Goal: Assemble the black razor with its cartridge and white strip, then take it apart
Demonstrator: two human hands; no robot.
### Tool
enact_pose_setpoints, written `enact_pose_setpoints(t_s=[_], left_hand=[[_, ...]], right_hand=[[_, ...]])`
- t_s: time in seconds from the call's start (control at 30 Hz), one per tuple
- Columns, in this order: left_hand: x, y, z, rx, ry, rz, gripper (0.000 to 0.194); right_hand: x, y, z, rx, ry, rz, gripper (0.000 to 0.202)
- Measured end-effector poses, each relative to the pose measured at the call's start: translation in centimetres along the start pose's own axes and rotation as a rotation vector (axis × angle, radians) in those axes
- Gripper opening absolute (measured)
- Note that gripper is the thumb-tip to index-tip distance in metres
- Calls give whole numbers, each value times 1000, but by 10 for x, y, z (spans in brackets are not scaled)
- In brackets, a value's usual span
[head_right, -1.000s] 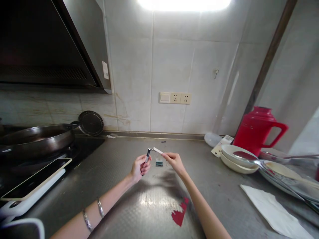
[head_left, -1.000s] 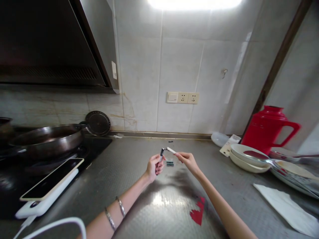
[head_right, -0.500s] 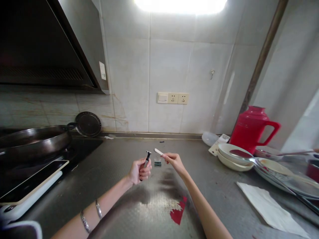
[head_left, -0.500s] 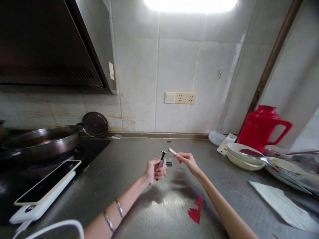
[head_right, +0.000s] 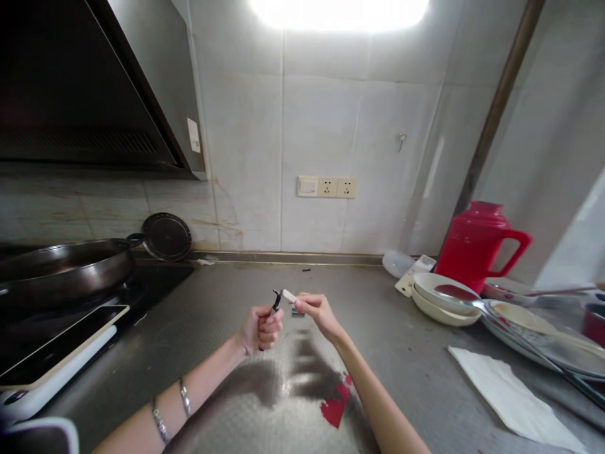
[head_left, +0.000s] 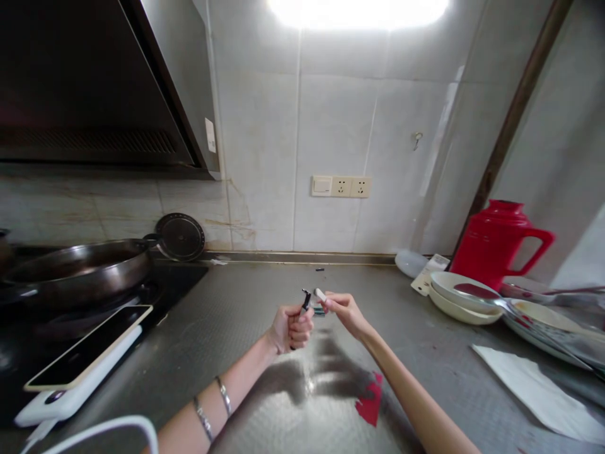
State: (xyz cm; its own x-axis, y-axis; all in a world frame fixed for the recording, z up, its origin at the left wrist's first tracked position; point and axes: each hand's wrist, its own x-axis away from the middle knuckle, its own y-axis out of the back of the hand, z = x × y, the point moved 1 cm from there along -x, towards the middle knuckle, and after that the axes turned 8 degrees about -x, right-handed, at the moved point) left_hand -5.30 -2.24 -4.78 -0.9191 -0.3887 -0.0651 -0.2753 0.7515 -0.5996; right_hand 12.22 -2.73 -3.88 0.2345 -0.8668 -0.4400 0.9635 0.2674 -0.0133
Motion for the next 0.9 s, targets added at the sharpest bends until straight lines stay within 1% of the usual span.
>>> enact_pose_setpoints(t_s=[0.1,0.17,0.23,0.33,0.43,0.5,0.63,0.77,0.83,0.9], left_hand=[[1,-1,-2,13,-18,46,31],[1,0,-5,11,-51,62,31],[1,1,-7,-18,-91,43,29],[0,5,-8,-85,-155,-31,26],[-2,10,-6,-150,-208,-136,24],[-4,13,-4,-193,-224,-239,27],[-8,18,-1,-319,-220,-454,42],[-13,21,1,-532,-281,-648,56],[-15,22,2,-621,-318,-713,58],[-15,22,3,-712,-350,-748,58]], right_hand=[[0,2,-6,48,-56,27,31],[1,10,-13,87,-96,1,32],[1,20,-17,117,-108,-59,33],[0,27,-17,141,-80,-112,34],[-2,26,-8,166,-67,-101,37],[-3,23,-1,203,-62,-134,41],[-1,24,14,316,-28,-240,47],[1,25,23,498,11,-288,52],[2,22,25,600,43,-314,53],[2,16,27,678,70,-334,52]])
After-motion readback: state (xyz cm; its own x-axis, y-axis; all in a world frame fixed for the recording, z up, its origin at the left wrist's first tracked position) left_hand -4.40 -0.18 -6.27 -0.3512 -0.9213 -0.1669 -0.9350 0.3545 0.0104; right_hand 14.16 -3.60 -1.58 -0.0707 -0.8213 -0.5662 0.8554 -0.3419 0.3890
